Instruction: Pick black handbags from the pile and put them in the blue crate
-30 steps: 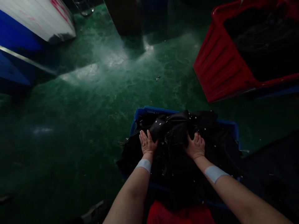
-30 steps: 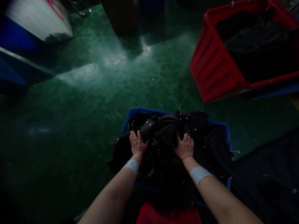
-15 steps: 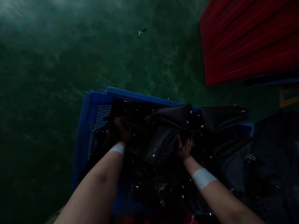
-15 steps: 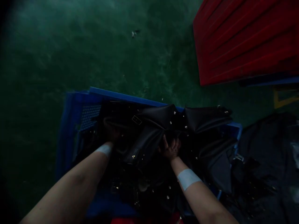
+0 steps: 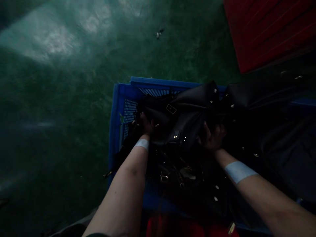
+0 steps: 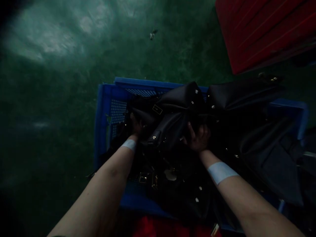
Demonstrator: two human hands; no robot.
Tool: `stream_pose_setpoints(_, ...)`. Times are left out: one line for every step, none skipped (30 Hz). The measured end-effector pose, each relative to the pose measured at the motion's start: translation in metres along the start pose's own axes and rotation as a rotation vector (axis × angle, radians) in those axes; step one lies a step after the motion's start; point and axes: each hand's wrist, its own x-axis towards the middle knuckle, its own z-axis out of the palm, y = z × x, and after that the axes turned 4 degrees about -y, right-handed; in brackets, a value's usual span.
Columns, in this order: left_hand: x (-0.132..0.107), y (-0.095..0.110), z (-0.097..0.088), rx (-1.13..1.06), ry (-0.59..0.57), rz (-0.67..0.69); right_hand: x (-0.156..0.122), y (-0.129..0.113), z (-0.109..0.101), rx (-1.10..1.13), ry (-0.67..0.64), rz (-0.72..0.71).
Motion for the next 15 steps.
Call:
stream_pose_setpoints(-0.008, 0.013, -0.013, 0.009, -0.013, -0.034, 0.001, -0.001, -0.005, 0.004, -0.029, 0.022)
stream_pose_setpoints(-0.017, 0.025, -0.028, 0.011, -0.033, -0.084, 0.003, -0.003, -0.010, 0.007, -0.066, 0.044)
stream_pose_setpoints(-0.028, 0.037, -0.044, 0.002, -0.056, -0.137, 0.006, -0.005, -0.017, 0.010, -0.110, 0.068)
stream_pose_setpoints(-0.041, 0.047, -0.061, -0.014, -0.077, -0.182, 0.010, -0.009, -0.027, 0.016, -0.157, 0.095)
stream_pose_setpoints(-0.056, 0.057, -0.079, -0.031, -0.087, -0.208, 0.015, -0.012, -0.039, 0.026, -0.201, 0.121)
stream_pose_setpoints(-0.073, 0.064, -0.096, -0.042, -0.085, -0.223, 0.020, -0.017, -0.053, 0.042, -0.237, 0.145)
stream_pose_setpoints(-0.091, 0.071, -0.113, -0.046, -0.069, -0.232, 0.027, -0.021, -0.070, 0.063, -0.263, 0.163)
stream_pose_setpoints(-0.112, 0.076, -0.128, -0.044, -0.048, -0.238, 0.033, -0.026, -0.089, 0.088, -0.277, 0.171)
stream_pose_setpoints(-0.134, 0.081, -0.141, -0.037, -0.026, -0.241, 0.039, -0.030, -0.110, 0.116, -0.279, 0.168)
stream_pose_setpoints(-0.157, 0.085, -0.153, -0.025, -0.012, -0.248, 0.044, -0.033, -0.133, 0.145, -0.271, 0.152)
stream_pose_setpoints(-0.180, 0.089, -0.162, -0.009, -0.009, -0.256, 0.046, -0.036, -0.156, 0.173, -0.256, 0.130)
stream_pose_setpoints(-0.202, 0.093, -0.170, 0.008, -0.017, -0.265, 0.047, -0.037, -0.179, 0.197, -0.236, 0.108)
stream_pose_setpoints(-0.225, 0.096, -0.176, 0.025, -0.032, -0.277, 0.044, -0.038, -0.202, 0.219, -0.215, 0.090)
stream_pose_setpoints(-0.246, 0.099, -0.181, 0.043, -0.050, -0.289, 0.038, -0.038, -0.224, 0.238, -0.197, 0.081)
stream_pose_setpoints(-0.265, 0.102, -0.186, 0.060, -0.065, -0.302, 0.029, -0.037, -0.244, 0.253, -0.186, 0.081)
